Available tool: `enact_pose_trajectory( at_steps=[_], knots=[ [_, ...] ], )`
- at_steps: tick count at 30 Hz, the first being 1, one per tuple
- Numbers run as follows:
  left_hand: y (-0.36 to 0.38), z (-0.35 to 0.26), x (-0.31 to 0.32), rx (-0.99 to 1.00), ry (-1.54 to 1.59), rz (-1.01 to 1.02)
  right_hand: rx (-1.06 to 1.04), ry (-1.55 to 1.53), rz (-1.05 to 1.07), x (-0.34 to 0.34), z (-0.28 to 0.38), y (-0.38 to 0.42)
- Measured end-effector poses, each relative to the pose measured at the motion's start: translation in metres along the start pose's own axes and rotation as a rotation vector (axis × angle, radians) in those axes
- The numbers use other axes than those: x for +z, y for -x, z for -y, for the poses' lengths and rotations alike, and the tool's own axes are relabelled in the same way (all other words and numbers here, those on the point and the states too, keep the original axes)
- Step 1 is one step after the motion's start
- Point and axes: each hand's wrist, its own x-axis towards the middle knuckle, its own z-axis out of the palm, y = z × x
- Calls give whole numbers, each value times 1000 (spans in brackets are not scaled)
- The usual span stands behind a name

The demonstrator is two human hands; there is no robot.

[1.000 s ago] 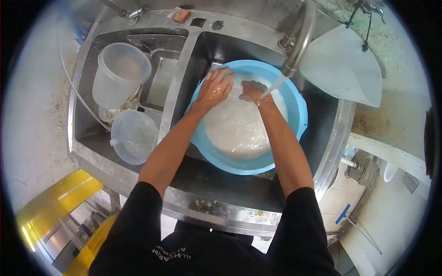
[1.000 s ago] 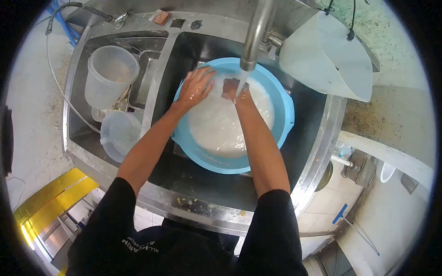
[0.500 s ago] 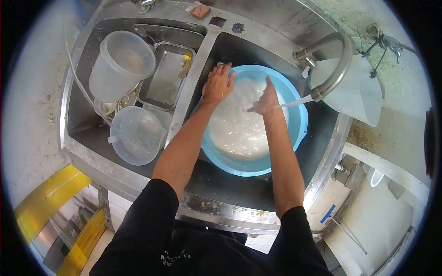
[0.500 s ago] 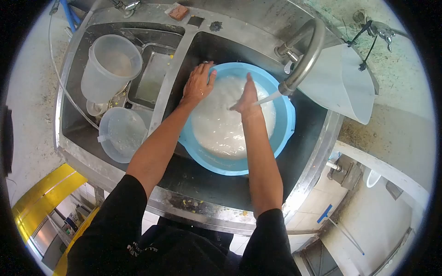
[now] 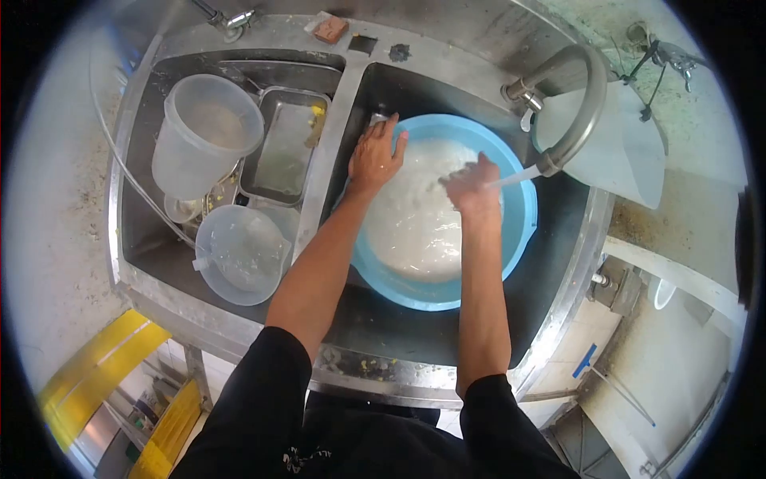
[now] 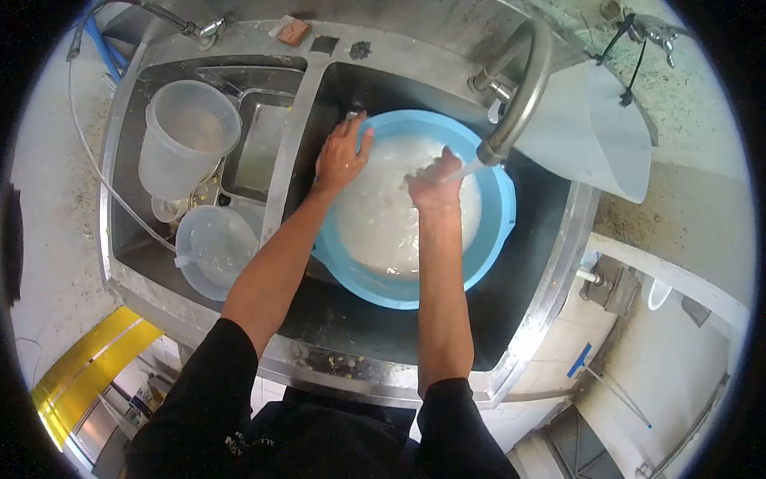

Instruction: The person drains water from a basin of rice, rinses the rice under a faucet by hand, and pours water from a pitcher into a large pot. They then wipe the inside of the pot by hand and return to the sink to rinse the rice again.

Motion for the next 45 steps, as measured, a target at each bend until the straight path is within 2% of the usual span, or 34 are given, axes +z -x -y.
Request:
enact_pose_trajectory(
  at_steps=[1, 3, 5, 7, 9, 10, 12, 15, 18, 19, 22, 24, 27, 29, 30, 31, 32, 33, 35, 36, 38, 42, 45],
  knots=[
    [6, 3, 0, -4, 1, 21, -280, 702, -135, -14, -4, -8],
    [1, -3, -3, -29, 47, 73, -557, 1416, -281, -30, 0, -4],
    [0, -4, 0, -12, 40, 37, -461, 299, -40, -20, 3, -8],
    [2, 1, 3, -6, 14, -3, -442, -252, -1, 12, 8, 26],
    [5, 0, 0, -31, 23, 35, -724, -31, -7, 34, 31, 61],
    [2, -2, 0, -45, 35, 46, -727, -31, -9, 33, 44, 58],
    [0, -1, 1, -49, 30, 54, -626, 177, 91, 29, 80, 39],
    [4, -4, -3, -73, 11, 87, -680, 355, 116, 7, 99, 12],
    [3, -7, -2, -51, -18, 58, -806, 405, 141, 16, 112, 2],
    [4, -6, -1, -18, -32, 16, -835, 273, 195, 21, 115, 0],
    [4, -5, 1, -25, -44, 46, -846, 245, 245, 46, 135, 13],
    [2, -8, -1, -35, -70, 43, -747, 215, 113, 62, 154, 9],
    [5, -11, -1, -82, -88, 69, -749, 254, 85, 66, 149, 20],
    [5, -7, -1, -76, -90, 60, -750, 456, 201, 35, 127, 35],
    [7, -2, 4, -56, -106, 32, -812, 642, 75, 11, 110, 50],
    [7, 1, 8, -41, -122, 21, -1023, 833, -35, -26, 98, 37],
    [6, 6, 9, -23, -140, 12, -1205, 1274, -226, -54, 93, 41],
    [4, 7, 6, -49, -157, -5, -1289, 1710, -536, -92, 92, 36],
    [5, -3, 1, -137, -117, 83, -1130, 1998, -700, -171, 90, -10],
    [6, -7, -1, -150, -112, 80, -1132, 2011, -689, -192, 100, -22],
    [7, -8, -6, -167, -102, 120, -882, 1784, -312, -214, 115, -42],
    [24, -9, -4, -225, -105, 76, -699, 1607, -213, -175, 132, -27],
    [39, -14, -12, -334, -89, 25, -719, 1602, -134, -161, 138, -27]
  ],
)
